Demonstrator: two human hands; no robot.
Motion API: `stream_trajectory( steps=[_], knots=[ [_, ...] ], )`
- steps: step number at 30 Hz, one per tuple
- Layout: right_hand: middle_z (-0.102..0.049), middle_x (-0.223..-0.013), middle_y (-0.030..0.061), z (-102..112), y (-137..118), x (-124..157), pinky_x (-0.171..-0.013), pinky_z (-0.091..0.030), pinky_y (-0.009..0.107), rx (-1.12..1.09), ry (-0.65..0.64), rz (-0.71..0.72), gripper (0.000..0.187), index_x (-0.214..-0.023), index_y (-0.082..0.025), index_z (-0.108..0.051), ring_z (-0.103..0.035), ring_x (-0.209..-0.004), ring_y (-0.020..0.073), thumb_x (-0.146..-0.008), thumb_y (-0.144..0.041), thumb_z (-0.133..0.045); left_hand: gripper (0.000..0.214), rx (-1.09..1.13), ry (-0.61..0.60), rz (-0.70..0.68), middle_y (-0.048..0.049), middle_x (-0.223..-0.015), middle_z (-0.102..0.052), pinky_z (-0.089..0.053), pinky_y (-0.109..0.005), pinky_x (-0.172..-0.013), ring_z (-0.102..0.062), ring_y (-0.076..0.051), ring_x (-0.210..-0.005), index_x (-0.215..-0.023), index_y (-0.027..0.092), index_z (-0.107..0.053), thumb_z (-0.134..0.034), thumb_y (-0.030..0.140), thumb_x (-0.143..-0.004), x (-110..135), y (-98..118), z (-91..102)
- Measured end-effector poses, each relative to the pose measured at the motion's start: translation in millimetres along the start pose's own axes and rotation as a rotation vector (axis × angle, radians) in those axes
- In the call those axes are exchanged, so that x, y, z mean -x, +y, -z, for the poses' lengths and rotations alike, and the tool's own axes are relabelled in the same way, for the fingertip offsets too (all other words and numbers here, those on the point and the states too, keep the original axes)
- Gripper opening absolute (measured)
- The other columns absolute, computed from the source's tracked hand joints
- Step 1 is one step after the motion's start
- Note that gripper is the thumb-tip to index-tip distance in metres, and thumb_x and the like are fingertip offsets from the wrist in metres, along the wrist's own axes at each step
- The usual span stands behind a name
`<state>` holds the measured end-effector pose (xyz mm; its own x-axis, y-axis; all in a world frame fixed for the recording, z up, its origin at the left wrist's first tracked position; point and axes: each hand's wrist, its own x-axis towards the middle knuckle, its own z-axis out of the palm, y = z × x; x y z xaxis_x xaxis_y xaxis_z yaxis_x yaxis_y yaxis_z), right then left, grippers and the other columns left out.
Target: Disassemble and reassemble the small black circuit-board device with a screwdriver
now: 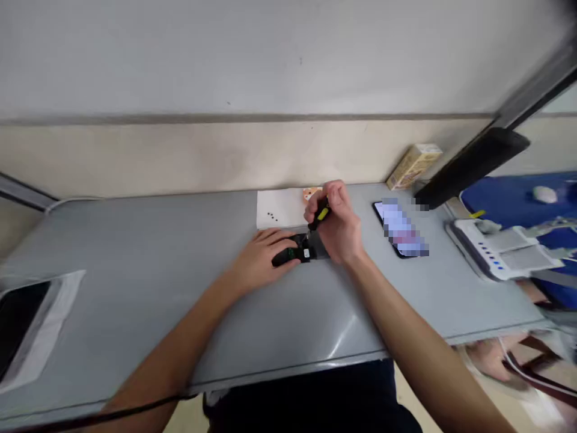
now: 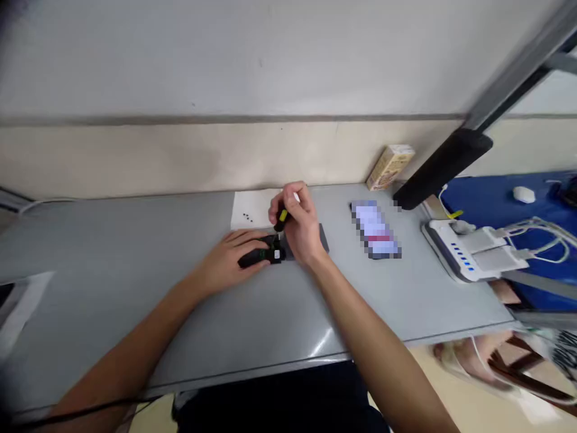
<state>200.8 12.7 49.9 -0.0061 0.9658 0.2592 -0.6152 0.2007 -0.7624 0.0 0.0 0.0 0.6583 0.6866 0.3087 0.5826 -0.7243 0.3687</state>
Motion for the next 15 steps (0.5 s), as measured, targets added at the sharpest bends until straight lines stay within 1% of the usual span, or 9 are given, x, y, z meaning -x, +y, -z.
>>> stream_trajectory(
  steps=[2,4,6,8,10,12,15],
  knots=[
    [-0.057,-0.08,0.0001,1.0,1.1,-4.7,-0.065,-0.046,0.028,0.038,-0.008,-0.047,0.031,-0.091,-0.026,-0.057,-0.054,-0.071,0.0141,-0.095,-0.055,-0.064,0.023,0.008,0.001,0.001,-0.0015,-0.14,-0.065,-0.043,-0.045,-0.115,-0.058,-0.024,-0.131,-0.119,0.028,-0.07,-0.063,0.038,-0.1,-1.2,1.2,0.4],
    [-0.056,-0.078,0.0003,1.4,0.9,-8.2,-0.063,-0.046,0.028,0.056,-0.011,-0.084,0.036,-0.092,-0.026,-0.057,-0.053,-0.069,0.0141,-0.095,-0.062,-0.061,0.022,0.015,0.005,0.0,-0.0017,-0.14,-0.066,-0.044,-0.046,-0.114,-0.058,-0.024,-0.131,-0.118,0.028,-0.07,-0.063,0.038,-0.1,-2.1,1.9,0.5],
    [-0.049,-0.072,-0.0014,1.2,-0.7,-9.5,-0.059,-0.044,0.028,0.058,-0.008,-0.118,0.042,-0.089,-0.026,-0.056,-0.048,-0.063,0.0135,-0.095,-0.067,-0.056,0.02,0.021,0.014,-0.002,-0.002,-0.139,-0.067,-0.045,-0.046,-0.113,-0.059,-0.024,-0.13,-0.115,0.028,-0.071,-0.065,0.038,-0.099,-2.6,1.9,0.1],
    [-0.042,-0.067,-0.003,0.7,-2.7,-8.9,-0.056,-0.041,0.027,0.028,0.001,-0.12,0.044,-0.088,-0.026,-0.054,-0.041,-0.058,0.0129,-0.096,-0.069,-0.051,0.019,0.028,0.027,-0.006,-0.0022,-0.137,-0.068,-0.045,-0.046,-0.112,-0.06,-0.025,-0.128,-0.114,0.027,-0.071,-0.066,0.037,-0.098,-2.8,1.5,-0.7],
    [-0.04,-0.066,-0.0038,0.7,-3.7,-7.1,-0.056,-0.039,0.027,-0.006,-0.002,-0.111,0.038,-0.089,-0.026,-0.051,-0.038,-0.057,0.0127,-0.098,-0.063,-0.053,0.019,0.036,0.04,-0.01,-0.0024,-0.135,-0.069,-0.046,-0.047,-0.111,-0.061,-0.025,-0.127,-0.114,0.028,-0.071,-0.066,0.036,-0.097,-2.8,0.9,-1.4],
    [-0.039,-0.067,-0.0043,1.3,-3.3,-5.4,-0.056,-0.038,0.027,-0.023,-0.014,-0.108,0.031,-0.089,-0.027,-0.048,-0.037,-0.057,0.0125,-0.097,-0.054,-0.059,0.019,0.045,0.046,-0.004,-0.0026,-0.136,-0.069,-0.046,-0.047,-0.111,-0.061,-0.025,-0.127,-0.113,0.027,-0.071,-0.066,0.036,-0.097,-2.6,0.0,-2.0],
    [-0.044,-0.07,-0.0038,3.2,-1.1,-5.0,-0.059,-0.039,0.027,-0.017,-0.015,-0.091,0.028,-0.088,-0.027,-0.046,-0.04,-0.06,0.0128,-0.096,-0.046,-0.063,0.02,0.049,0.036,0.004,-0.0033,-0.138,-0.067,-0.047,-0.047,-0.11,-0.06,-0.025,-0.127,-0.112,0.027,-0.071,-0.066,0.039,-0.097,-2.2,-1.5,-2.3]
  ],
)
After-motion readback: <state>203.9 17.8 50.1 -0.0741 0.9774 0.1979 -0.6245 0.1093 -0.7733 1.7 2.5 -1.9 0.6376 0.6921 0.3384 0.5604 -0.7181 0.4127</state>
